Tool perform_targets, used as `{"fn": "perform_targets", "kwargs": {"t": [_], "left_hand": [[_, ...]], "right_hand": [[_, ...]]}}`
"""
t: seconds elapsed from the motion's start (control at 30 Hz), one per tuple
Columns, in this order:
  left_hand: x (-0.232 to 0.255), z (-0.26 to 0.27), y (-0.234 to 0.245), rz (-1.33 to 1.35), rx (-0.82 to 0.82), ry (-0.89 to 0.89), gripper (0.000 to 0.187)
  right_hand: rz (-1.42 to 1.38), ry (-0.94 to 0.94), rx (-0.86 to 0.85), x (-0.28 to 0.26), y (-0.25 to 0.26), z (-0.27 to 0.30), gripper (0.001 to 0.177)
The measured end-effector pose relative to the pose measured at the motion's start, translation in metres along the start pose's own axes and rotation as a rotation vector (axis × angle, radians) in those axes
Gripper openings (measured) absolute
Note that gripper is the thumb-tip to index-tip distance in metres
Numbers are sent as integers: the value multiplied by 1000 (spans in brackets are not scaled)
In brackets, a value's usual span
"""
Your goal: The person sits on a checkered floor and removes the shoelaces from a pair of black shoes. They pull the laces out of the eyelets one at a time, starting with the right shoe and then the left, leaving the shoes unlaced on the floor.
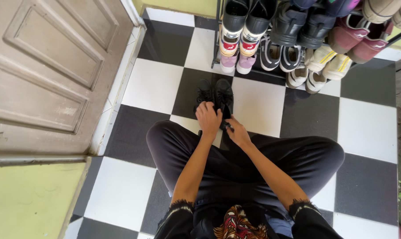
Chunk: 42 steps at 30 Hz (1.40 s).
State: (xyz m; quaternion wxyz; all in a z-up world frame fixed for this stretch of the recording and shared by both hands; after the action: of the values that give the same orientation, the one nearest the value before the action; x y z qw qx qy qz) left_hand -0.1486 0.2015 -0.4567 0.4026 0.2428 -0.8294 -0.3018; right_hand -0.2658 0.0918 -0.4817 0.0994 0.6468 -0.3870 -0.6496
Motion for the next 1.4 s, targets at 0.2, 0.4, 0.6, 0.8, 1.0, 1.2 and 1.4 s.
{"fn": "perform_targets", "kwargs": {"t": [0.2,0.4,0.6,0.8,1.0,1.2,1.4], "left_hand": [[1,-21,-46,132,-459,-8,46],[-27,-11,-63,324,-497,188,39],[-28,-12,-73,300,-529,177,40],[-6,-15,-35,18,-214,-68,62],[-22,-10,-12,61,-538,577,60],[-57,-2,-30,67,-314,654,40],[-87,-6,4,57,13,716,37]], "right_hand": [[-25,-204,-121,8,7,7,49],[-338,-363,-46,63,2,-23,31],[-336,-722,-93,53,6,-73,51],[-76,-564,-195,34,-13,-78,63],[-125,-503,-237,44,-37,-86,68],[-107,-330,-306,22,-60,-118,69],[-101,-55,-324,-36,-97,-152,62]]}}
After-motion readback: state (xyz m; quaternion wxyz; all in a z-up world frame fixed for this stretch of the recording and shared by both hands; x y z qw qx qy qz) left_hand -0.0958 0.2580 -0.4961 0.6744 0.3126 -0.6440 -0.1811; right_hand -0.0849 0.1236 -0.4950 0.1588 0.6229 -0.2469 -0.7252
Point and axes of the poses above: each hand's wrist, its own z-axis away from the middle knuckle, its own y-axis out of the back of the hand, x = y × z, the point moved 1 cm from there along -z, towards the middle knuckle
